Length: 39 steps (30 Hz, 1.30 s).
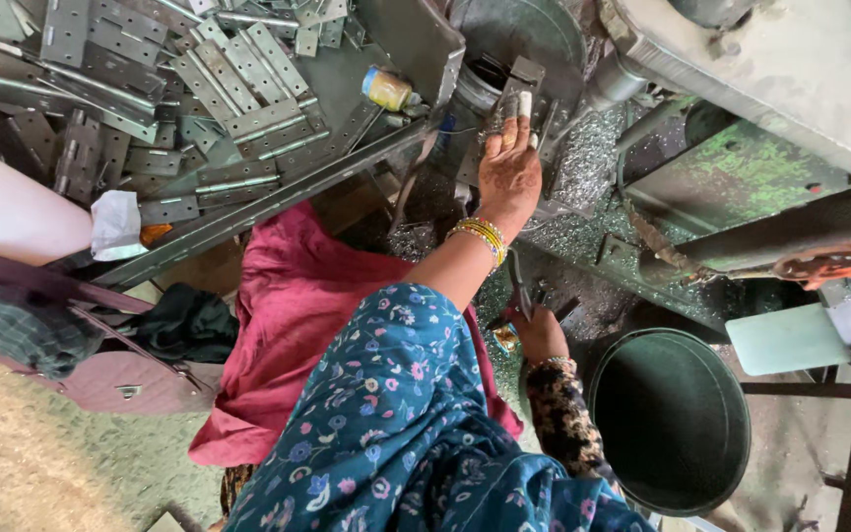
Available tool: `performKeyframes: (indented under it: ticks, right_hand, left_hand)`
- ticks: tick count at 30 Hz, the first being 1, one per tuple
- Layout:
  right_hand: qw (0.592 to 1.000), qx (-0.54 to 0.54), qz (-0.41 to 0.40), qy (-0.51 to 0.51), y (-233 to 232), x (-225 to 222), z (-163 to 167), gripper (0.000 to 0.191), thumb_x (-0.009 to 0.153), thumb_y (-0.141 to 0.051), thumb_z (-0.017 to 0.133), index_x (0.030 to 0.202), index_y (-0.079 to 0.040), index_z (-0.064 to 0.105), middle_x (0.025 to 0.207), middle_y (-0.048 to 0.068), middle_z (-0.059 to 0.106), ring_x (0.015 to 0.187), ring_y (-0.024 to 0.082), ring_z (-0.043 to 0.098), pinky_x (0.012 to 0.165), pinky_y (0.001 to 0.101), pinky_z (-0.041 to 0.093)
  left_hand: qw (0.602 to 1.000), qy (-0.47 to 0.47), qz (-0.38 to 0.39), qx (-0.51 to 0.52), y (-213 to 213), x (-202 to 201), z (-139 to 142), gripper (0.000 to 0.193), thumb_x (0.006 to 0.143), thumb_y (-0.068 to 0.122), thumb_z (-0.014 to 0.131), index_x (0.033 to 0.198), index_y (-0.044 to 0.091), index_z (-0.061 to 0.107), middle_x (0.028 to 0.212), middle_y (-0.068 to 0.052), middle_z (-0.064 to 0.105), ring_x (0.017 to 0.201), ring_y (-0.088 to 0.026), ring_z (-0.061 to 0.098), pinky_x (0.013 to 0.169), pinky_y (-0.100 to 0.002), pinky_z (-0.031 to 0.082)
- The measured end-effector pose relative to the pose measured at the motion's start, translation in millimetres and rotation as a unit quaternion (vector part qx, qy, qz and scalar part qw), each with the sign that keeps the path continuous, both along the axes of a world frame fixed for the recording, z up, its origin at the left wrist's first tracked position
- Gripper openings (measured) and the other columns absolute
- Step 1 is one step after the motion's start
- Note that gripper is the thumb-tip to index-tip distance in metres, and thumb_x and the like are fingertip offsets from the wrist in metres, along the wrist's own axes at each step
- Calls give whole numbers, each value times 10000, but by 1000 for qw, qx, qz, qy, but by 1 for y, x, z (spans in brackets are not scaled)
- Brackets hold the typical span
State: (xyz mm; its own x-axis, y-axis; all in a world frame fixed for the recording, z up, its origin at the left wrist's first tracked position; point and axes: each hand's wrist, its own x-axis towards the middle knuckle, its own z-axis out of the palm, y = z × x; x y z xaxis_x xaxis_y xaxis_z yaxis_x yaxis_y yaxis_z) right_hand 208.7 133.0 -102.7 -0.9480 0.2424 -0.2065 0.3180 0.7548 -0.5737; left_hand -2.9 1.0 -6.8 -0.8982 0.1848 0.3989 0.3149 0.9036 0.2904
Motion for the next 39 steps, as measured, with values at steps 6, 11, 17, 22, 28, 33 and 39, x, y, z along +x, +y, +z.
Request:
performKeyframes:
  ticks: [6,11,17,22,28,33,39]
  right_hand:
    - [996,74,2,-44,25,-11,-3,479,922,-498,678,1036,-34,712,961,295,705,977,498,672,806,552,516]
    - [997,82,-11,1,7,7,-58,493,911,-463,711,998,22,694,946,327,686,964,508,674,777,554,535]
    - [996,80,-20,-31,19,5,-64,507,894,-533,638,1104,-77,715,1004,285,711,1000,509,665,814,591,505]
    - [996,84,11,-40,12,0,-60,577,948,-579,666,1081,-17,692,1008,337,700,1047,516,660,863,564,523]
    - [995,93,-3,-40,10,2,-42,555,919,-550,667,1085,-21,696,1018,316,708,1031,512,664,845,577,513]
    - [995,96,13,-26,7,4,-20,523,930,-539,641,1072,-39,702,977,295,714,984,493,679,820,568,514]
    - [991,124,33,-27,10,4,-15,537,946,-558,630,1062,-37,698,976,291,713,977,493,678,811,576,513]
  left_hand:
    - [996,-30,53,-67,17,-14,19,365,919,199,510,1157,46,742,1574,-96,455,1447,-210,393,1060,-363,332]
    - [997,28,63,-19,11,-8,20,373,935,225,517,1183,42,727,1526,-132,493,1427,-233,424,1073,-384,350]
    - [985,50,6,166,-80,36,24,285,884,261,654,1105,90,716,1215,-101,662,1210,-269,555,969,-463,390]
    - [978,62,195,44,-234,35,18,341,885,193,671,1204,73,674,1210,-108,673,1194,-290,577,975,-485,396]
    - [982,-61,179,-12,-280,9,2,418,853,434,708,1140,131,728,1276,-104,623,1262,-333,519,1025,-573,362]
    - [974,-104,202,9,-253,-4,0,375,890,443,657,1103,154,765,1324,-53,620,1317,-318,494,1006,-688,352]
    - [972,-138,187,-31,-240,-5,16,225,976,231,587,1075,183,783,1192,-52,731,1203,-258,635,1043,-640,396]
